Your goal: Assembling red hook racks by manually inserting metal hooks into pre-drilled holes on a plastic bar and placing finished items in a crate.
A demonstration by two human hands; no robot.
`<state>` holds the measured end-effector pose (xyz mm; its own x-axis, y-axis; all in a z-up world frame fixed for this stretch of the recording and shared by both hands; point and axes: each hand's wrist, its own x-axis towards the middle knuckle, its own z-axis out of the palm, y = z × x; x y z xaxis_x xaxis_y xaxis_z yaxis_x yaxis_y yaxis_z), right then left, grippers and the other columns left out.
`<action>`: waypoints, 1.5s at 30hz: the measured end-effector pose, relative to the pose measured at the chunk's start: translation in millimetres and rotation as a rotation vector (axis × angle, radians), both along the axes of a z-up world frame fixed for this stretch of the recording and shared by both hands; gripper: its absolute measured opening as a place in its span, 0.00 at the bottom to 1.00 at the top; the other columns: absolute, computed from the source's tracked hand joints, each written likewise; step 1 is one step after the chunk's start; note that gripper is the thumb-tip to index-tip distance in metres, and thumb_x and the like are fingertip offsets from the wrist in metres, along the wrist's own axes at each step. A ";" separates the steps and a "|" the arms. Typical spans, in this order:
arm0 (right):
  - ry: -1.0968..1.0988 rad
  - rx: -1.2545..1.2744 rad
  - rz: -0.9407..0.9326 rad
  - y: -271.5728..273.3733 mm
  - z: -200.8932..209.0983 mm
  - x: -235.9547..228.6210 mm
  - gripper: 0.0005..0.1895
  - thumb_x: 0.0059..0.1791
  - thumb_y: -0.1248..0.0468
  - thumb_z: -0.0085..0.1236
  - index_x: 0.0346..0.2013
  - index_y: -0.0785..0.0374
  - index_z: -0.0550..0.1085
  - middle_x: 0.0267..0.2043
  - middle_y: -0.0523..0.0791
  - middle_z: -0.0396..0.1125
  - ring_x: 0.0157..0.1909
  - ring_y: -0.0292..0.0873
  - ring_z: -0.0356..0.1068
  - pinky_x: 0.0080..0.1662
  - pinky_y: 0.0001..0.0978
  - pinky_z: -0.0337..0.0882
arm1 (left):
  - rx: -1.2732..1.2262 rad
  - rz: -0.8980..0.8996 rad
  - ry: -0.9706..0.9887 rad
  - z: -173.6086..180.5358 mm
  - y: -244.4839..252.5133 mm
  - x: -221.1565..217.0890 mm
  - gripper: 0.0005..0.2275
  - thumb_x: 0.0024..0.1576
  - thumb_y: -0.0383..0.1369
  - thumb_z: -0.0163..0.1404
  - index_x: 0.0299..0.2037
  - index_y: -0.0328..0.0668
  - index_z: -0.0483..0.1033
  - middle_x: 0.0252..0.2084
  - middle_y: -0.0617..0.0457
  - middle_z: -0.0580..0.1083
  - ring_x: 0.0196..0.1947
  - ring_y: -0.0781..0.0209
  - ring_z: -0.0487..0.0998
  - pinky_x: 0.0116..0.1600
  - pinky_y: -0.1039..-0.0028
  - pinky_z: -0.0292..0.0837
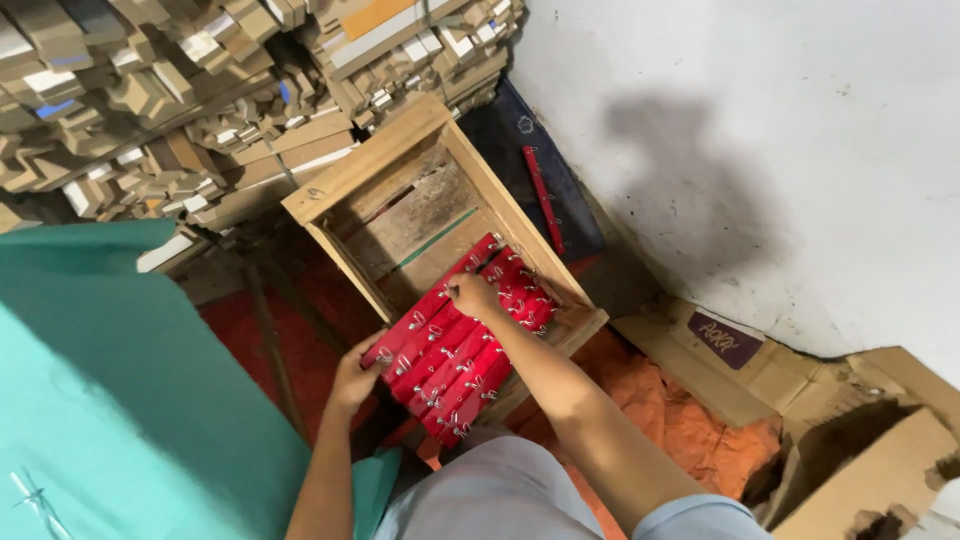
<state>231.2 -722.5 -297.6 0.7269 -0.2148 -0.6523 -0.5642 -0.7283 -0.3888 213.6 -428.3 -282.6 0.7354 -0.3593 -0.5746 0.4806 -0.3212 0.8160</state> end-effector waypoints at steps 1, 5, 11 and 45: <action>0.000 0.002 0.001 0.0 -19.4 -0.3 0.14 0.52 0.49 0.50 0.49 0.38 0.79 0.55 0.42 0.75 0.62 0.53 0.71 0.61 0.54 0.70 | 0.002 0.001 0.000 8.1 -1.0 2.0 0.24 0.53 0.20 0.56 0.63 0.43 0.76 0.63 0.36 0.73 0.66 0.42 0.69 0.70 0.53 0.62; 0.009 -0.112 0.030 -3.7 -54.9 -11.7 0.13 0.52 0.46 0.50 0.48 0.33 0.78 0.52 0.39 0.77 0.59 0.51 0.74 0.59 0.56 0.69 | -0.008 -0.013 0.038 12.1 -4.2 3.6 0.25 0.53 0.19 0.54 0.62 0.46 0.77 0.63 0.40 0.74 0.65 0.46 0.71 0.68 0.56 0.65; 0.006 -0.100 -0.024 -6.3 -69.5 -17.9 0.14 0.52 0.49 0.50 0.51 0.34 0.77 0.53 0.41 0.76 0.60 0.53 0.73 0.57 0.58 0.70 | 0.008 -0.072 -0.008 -23.2 -4.7 9.7 0.25 0.52 0.19 0.54 0.62 0.47 0.78 0.62 0.41 0.75 0.64 0.47 0.72 0.68 0.55 0.66; -0.035 -0.058 -0.258 34.9 -10.2 -45.5 0.32 0.55 0.51 0.51 0.71 0.55 0.56 0.74 0.55 0.51 0.75 0.60 0.51 0.67 0.67 0.60 | 0.801 -0.764 -0.077 -12.8 -8.3 21.4 0.50 0.52 0.44 0.63 0.78 0.68 0.35 0.78 0.42 0.43 0.72 0.32 0.60 0.68 0.39 0.63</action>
<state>185.7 -687.6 -307.8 0.6648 -0.4323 -0.6092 -0.7213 -0.5837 -0.3728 234.9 -436.7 -295.4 0.5224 -0.2783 -0.8060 -0.1124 -0.9595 0.2585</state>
